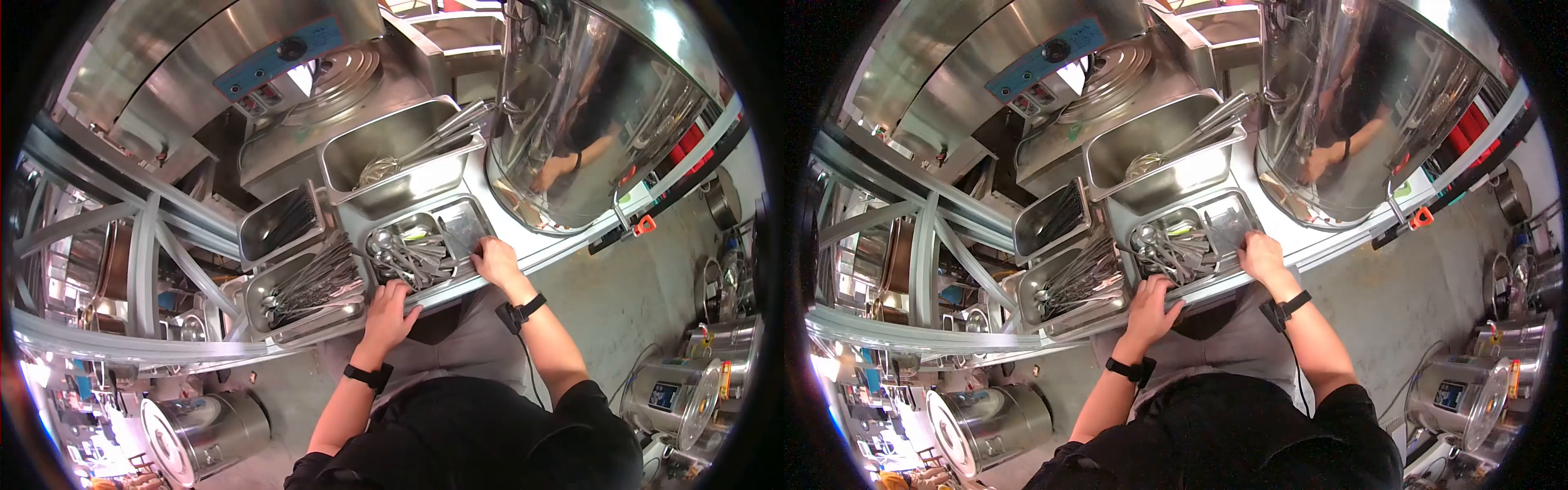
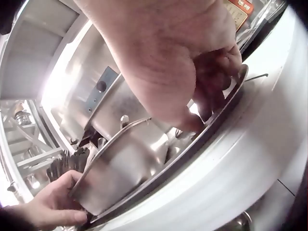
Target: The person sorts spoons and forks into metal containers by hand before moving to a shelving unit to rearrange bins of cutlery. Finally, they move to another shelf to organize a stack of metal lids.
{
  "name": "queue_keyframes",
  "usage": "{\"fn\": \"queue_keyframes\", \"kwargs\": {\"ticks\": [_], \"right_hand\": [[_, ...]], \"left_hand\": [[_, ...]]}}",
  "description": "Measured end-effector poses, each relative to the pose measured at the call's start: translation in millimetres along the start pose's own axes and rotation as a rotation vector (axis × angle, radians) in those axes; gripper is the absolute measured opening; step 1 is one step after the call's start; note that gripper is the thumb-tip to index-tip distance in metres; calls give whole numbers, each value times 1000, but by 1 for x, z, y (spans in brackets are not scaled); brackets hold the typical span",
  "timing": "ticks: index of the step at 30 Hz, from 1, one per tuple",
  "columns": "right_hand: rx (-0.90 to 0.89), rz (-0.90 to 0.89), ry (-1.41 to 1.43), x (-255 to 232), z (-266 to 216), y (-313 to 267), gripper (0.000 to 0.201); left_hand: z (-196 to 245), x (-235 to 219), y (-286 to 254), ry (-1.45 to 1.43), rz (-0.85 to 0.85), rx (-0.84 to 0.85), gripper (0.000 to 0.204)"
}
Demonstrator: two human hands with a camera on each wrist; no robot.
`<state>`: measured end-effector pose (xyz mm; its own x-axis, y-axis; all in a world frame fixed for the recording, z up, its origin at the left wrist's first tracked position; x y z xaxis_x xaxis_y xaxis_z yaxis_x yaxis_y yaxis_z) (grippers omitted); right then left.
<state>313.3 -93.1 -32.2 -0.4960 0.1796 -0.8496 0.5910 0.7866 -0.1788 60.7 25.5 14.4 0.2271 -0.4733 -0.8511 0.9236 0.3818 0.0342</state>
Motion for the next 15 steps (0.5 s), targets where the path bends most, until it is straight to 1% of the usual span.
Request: {"fn": "queue_keyframes", "kwargs": {"ticks": [2, 3, 5, 6, 7, 9, 10, 11, 13, 15], "right_hand": [[51, 35, 71, -7, 6, -3, 21], [39, 36, 67, -11, 5, -2, 21], [123, 129, 248, -22, 12, -7, 18], [115, 195, 314, -31, 4, -12, 16], [113, 191, 314, -31, 0, -12, 16], [68, 310, 402, -36, -7, -11, 14], [23, 414, 430, -35, -12, -12, 13], [21, 415, 434, -35, -16, -11, 13], [-11, 516, 510, -44, -28, -12, 12], [-60, 527, 579, -41, -36, -11, 12]], "left_hand": [[-6, 4, -2, 3, 18, 9, 36], [-6, 3, -1, 1, 27, 21, 34], [-6, 3, -1, -3, 44, 16, 33], [-4, 3, -2, -8, 50, 16, 32], [-3, 1, -2, -8, 50, 12, 32], [1, -1, -2, 0, 45, 25, 31], [0, 0, -2, 4, 43, 24, 31], [-1, 1, -1, 14, 36, 20, 32], [-3, 2, -1, 32, 35, 7, 33], [-3, 3, -1, 24, 30, 14, 33]]}}
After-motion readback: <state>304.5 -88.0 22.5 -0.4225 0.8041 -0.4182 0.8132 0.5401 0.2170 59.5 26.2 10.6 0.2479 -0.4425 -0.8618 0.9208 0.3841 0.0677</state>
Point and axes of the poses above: each hand's wrist, its own y-axis towards the middle knuckle, its own x-axis out of the palm, z = x × y, the point moved 5 cm from there along y, towards the middle knuckle, and after that the axes turned 9 degrees about -z, right-handed, at the moved point
